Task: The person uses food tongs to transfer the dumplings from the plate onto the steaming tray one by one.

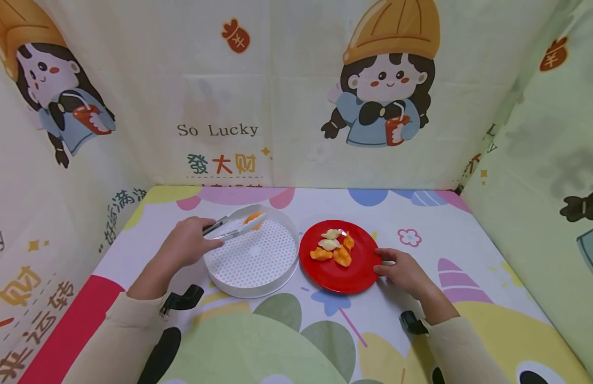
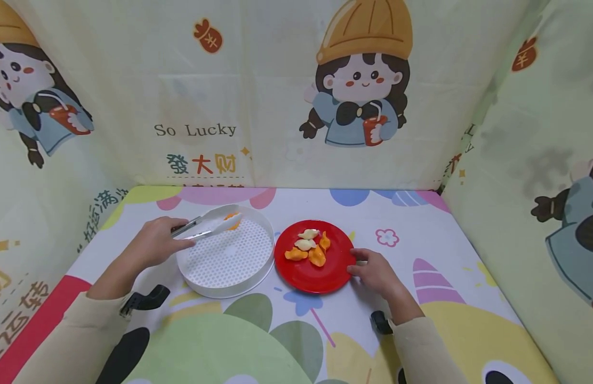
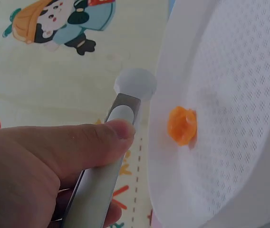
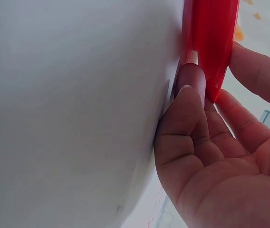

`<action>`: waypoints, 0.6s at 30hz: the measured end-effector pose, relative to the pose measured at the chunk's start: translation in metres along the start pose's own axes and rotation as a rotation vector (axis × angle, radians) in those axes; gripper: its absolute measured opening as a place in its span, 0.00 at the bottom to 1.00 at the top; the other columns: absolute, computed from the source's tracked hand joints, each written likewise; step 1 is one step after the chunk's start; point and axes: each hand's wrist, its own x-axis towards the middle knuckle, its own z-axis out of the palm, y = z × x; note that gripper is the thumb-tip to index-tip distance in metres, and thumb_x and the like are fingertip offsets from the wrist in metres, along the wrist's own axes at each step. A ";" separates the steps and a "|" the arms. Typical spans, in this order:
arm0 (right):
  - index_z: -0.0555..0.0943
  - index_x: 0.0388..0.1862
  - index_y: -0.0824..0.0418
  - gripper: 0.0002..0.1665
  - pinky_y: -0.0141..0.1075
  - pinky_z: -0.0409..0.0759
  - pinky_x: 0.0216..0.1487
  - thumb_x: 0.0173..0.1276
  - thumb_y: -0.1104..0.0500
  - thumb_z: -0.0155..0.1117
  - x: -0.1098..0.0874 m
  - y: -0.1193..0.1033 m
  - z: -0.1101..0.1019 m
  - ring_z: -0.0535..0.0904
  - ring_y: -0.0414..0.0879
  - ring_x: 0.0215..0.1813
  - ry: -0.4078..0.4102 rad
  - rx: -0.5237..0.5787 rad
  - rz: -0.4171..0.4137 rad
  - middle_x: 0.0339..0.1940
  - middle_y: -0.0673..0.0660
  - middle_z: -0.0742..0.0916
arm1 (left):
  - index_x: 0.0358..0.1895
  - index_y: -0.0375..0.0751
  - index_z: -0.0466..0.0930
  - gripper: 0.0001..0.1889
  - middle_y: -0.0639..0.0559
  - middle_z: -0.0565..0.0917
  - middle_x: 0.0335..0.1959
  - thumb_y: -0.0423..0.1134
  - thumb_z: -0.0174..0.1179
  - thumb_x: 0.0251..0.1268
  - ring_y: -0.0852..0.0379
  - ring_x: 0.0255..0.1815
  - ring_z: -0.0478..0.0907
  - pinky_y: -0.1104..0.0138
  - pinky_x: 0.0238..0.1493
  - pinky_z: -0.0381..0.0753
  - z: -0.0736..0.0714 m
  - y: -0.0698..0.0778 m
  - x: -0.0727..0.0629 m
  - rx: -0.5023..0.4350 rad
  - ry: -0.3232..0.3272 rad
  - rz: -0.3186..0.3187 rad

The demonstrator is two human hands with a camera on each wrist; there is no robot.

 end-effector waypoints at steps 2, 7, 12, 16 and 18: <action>0.66 0.74 0.66 0.41 0.42 0.85 0.43 0.66 0.55 0.71 0.000 0.000 0.000 0.76 0.58 0.56 -0.002 0.001 0.000 0.67 0.70 0.74 | 0.68 0.28 0.71 0.37 0.28 0.75 0.61 0.46 0.72 0.60 0.36 0.53 0.73 0.56 0.42 0.83 0.000 0.006 -0.003 -0.007 -0.004 0.006; 0.67 0.74 0.66 0.41 0.42 0.85 0.43 0.66 0.55 0.70 0.000 -0.001 0.000 0.77 0.57 0.55 0.002 -0.007 -0.002 0.67 0.70 0.74 | 0.67 0.28 0.72 0.35 0.30 0.77 0.57 0.44 0.72 0.60 0.40 0.48 0.74 0.57 0.42 0.82 0.002 0.019 -0.007 -0.008 0.001 0.054; 0.67 0.73 0.67 0.40 0.41 0.85 0.43 0.66 0.56 0.70 0.000 0.000 0.000 0.77 0.57 0.55 0.004 -0.011 -0.007 0.67 0.70 0.74 | 0.64 0.28 0.75 0.33 0.33 0.79 0.55 0.44 0.73 0.59 0.41 0.49 0.76 0.50 0.50 0.79 0.010 0.031 -0.011 0.017 0.013 0.145; 0.67 0.73 0.67 0.40 0.41 0.85 0.44 0.66 0.56 0.70 0.001 0.000 0.000 0.76 0.57 0.55 0.001 -0.009 -0.007 0.67 0.70 0.74 | 0.63 0.30 0.77 0.32 0.35 0.80 0.54 0.45 0.73 0.59 0.41 0.51 0.77 0.48 0.54 0.78 0.016 0.042 -0.013 0.032 0.006 0.199; 0.67 0.73 0.67 0.40 0.41 0.85 0.44 0.66 0.56 0.70 0.001 0.000 0.000 0.76 0.57 0.56 0.000 -0.010 -0.007 0.67 0.70 0.74 | 0.62 0.31 0.78 0.31 0.36 0.81 0.53 0.44 0.73 0.58 0.42 0.51 0.77 0.48 0.54 0.78 0.019 0.047 -0.014 0.028 0.000 0.212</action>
